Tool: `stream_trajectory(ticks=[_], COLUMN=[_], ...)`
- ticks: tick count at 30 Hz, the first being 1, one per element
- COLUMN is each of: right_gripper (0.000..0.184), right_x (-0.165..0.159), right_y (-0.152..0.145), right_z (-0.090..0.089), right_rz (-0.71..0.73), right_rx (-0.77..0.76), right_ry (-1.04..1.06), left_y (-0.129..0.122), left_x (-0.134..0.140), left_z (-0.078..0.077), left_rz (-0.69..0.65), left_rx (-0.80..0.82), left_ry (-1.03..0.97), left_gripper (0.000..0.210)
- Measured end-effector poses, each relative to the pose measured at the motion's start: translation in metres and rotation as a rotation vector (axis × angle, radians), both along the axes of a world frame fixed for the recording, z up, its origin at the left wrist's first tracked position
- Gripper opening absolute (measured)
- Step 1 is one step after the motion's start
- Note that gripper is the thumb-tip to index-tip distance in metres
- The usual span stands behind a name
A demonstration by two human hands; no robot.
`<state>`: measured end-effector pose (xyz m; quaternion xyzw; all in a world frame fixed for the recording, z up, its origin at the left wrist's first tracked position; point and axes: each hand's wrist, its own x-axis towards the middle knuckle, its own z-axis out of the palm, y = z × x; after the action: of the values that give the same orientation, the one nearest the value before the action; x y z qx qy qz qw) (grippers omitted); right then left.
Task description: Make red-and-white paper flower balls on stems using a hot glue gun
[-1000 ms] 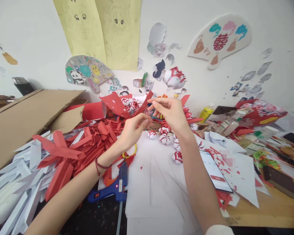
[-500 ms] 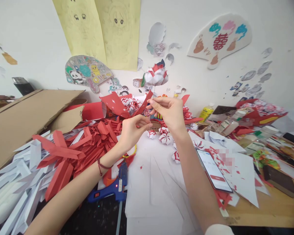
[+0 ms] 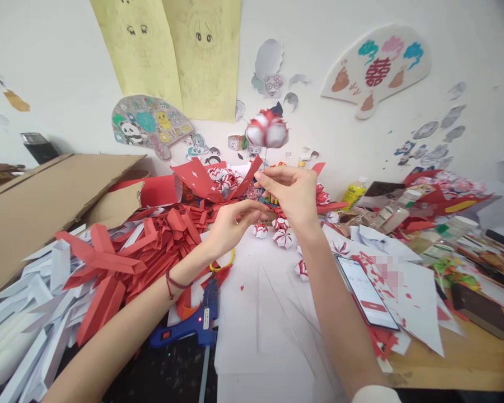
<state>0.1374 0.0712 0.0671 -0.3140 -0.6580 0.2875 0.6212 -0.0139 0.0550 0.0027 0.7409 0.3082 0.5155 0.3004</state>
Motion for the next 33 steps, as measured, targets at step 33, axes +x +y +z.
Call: stream_trajectory(ticks=[33], right_gripper=[0.027], right_x=[-0.001], right_y=[0.001], right_z=[-0.001], right_rz=[0.163], right_rx=[-0.071], right_ry=[0.015], left_y=[-0.004], left_x=[0.003], left_z=[0.005], left_rz=[0.224], left_rx=[0.005], left_ry=[0.099], left_gripper=[0.032])
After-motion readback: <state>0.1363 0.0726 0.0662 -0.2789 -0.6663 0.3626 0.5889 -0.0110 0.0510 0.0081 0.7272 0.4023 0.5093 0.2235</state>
